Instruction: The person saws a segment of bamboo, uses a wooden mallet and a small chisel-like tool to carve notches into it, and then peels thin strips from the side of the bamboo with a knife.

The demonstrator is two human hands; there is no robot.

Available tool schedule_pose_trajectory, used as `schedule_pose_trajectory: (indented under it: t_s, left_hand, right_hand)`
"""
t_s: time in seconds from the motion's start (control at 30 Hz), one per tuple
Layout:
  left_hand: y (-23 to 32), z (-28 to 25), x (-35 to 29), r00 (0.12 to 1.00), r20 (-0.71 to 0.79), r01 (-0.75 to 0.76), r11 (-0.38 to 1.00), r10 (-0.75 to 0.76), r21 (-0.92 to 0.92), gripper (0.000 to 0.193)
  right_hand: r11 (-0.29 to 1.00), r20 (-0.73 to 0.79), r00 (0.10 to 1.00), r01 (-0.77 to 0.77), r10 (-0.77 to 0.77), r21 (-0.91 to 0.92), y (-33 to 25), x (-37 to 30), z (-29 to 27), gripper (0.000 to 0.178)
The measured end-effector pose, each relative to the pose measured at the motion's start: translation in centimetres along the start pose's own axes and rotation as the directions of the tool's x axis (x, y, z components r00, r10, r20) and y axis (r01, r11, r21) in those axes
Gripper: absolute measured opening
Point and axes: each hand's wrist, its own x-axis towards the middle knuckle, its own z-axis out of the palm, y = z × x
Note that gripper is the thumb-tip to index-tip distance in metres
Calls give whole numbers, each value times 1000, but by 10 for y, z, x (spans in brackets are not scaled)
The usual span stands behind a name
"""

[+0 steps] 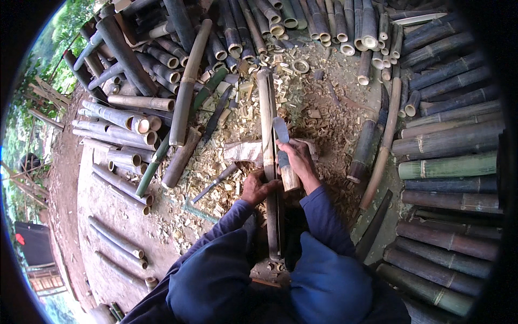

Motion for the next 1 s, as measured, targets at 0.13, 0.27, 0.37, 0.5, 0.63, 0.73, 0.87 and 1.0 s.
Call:
schedule_pose_trajectory:
  t_s: [0.13,0.27,0.37,0.5,0.63,0.73,0.87,1.0]
  left_hand:
    - [6,0,-2,1000,13,14,998,-15,58,39]
    - [7,-5,-1,1000,21,-4,995,2,100,39]
    - [-2,-4,-2,999,-1,35,996,-35,76,40]
    - [0,-3,-2,1000,-12,7,994,-6,113,40]
    - [-3,-6,-1,1000,-12,-24,995,25,99,41]
    - [-4,-1,0,1000,-16,-25,998,26,61,42]
    - [-8,-4,-5,999,-17,-28,997,30,75,43]
    - [-7,-6,3,1000,24,-9,1000,9,-1,49]
  right_hand:
    - [997,6,1000,-28,28,70,-7,-12,-8,39]
    - [997,57,998,33,-38,74,-11,20,-13,35]
    - [992,4,994,112,-112,-64,-23,47,-5,29]
    - [996,18,998,62,-61,-69,-58,77,-2,38]
    - [988,35,999,46,-42,-145,-77,112,-1,39]
    - [979,28,995,101,-98,-179,-89,136,-2,38]
    - [972,46,999,-2,13,-235,-112,135,7,34]
    - [928,91,991,120,-93,-353,-110,120,-1,38]
